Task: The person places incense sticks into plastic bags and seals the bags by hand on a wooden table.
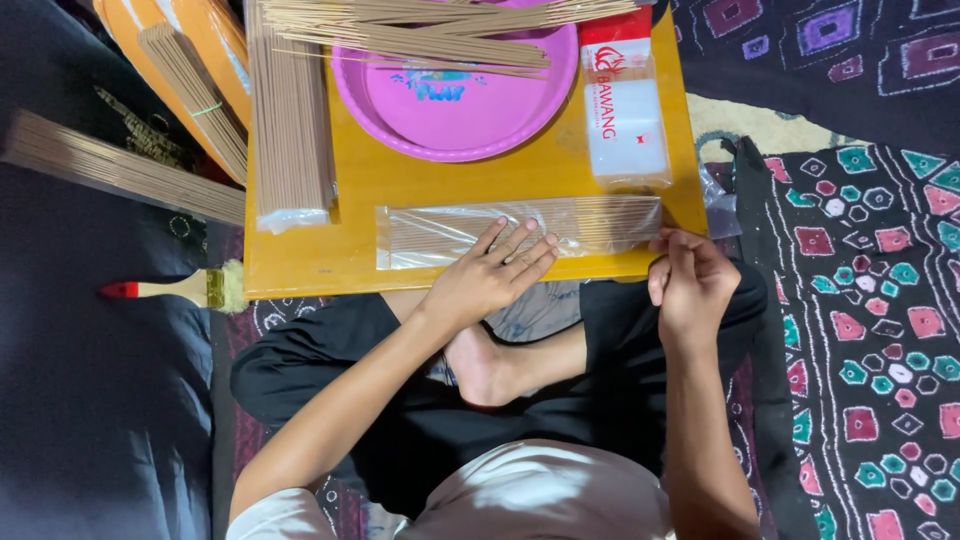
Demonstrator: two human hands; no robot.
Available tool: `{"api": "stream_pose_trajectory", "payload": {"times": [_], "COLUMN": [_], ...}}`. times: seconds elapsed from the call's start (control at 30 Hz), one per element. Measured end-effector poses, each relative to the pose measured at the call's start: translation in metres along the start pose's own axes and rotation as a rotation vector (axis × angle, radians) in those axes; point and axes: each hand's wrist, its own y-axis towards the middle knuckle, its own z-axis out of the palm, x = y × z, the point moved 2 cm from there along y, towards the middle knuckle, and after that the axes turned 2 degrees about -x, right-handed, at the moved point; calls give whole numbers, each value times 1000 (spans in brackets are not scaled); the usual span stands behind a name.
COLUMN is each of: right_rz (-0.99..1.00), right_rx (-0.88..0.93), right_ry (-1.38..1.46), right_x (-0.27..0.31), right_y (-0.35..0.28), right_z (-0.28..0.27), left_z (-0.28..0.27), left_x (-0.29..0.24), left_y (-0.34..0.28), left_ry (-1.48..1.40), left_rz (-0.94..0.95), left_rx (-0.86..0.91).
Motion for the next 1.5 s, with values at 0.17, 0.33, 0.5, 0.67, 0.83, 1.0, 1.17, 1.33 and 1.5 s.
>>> {"api": "stream_pose_trajectory", "payload": {"times": [0.17,0.33,0.5,0.67,0.83,1.0,1.17,1.33,1.5], "right_rz": [23,-3,8,-19,-75,-324,-508,-592,-712], "right_rx": [74,47,50,82,85,102,277,367,335], "right_ry": [-42,-69,-115,-170,-245,-715,-842,-936,-917], "right_x": [20,11,7,9,19,51,30,10,3], "right_y": [-3,1,0,-1,3,-12,-9,-10,-9], "right_z": [13,1,1,-1,-4,26,66,70,63], "left_z": [2,0,-1,0,1,3,-1,-4,-6], "left_x": [0,0,0,-1,0,0,0,2,5], "left_y": [-1,0,1,-1,0,-2,0,-1,-27], "left_ry": [2,4,12,5,-2,-30,-16,-51,-31], "left_rz": [-5,-11,0,-10,-12,-22,-29,-66,-221], "left_rx": [-5,-10,-6,2,-13,-5,-10,-5,38]}}
